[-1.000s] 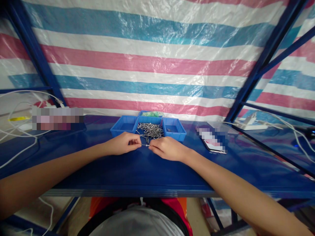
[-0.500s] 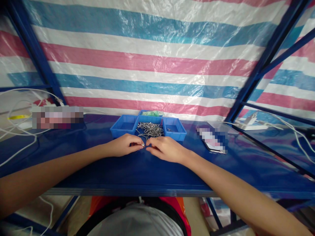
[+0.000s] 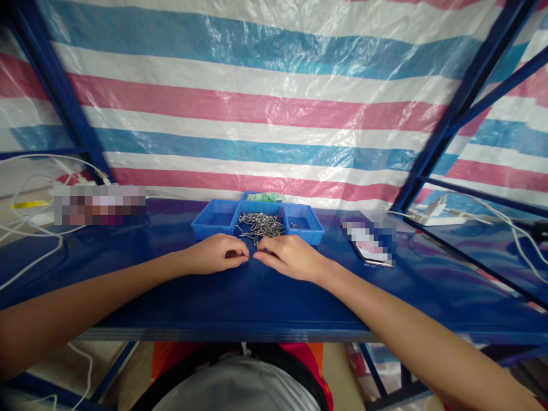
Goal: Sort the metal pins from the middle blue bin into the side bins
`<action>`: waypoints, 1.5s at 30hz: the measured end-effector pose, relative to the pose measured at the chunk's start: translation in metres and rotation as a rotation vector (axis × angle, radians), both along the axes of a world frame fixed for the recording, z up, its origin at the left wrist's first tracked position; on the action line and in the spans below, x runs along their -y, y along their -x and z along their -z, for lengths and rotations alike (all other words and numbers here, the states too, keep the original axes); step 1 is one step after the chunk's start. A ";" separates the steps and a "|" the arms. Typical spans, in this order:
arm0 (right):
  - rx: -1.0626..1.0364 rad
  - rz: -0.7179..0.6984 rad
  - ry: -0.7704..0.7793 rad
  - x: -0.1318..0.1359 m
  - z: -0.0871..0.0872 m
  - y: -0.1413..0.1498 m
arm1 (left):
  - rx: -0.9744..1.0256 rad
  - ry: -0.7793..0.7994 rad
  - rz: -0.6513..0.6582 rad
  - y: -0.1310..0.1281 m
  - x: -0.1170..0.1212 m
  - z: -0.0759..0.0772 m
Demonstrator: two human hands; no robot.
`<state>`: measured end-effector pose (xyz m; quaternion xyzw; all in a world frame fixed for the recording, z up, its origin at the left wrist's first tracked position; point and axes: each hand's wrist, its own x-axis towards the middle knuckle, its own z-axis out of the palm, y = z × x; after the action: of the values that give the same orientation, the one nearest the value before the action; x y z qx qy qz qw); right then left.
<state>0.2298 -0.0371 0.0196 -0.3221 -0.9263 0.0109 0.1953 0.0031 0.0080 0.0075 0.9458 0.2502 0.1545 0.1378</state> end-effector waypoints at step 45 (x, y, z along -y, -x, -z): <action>-0.069 0.093 0.084 0.004 0.004 -0.001 | 0.113 -0.035 -0.019 0.006 0.012 -0.003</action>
<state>0.2313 -0.0409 0.0161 -0.3719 -0.9019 0.0516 0.2136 -0.0028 -0.0039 0.0102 0.9354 0.2482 0.2132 0.1338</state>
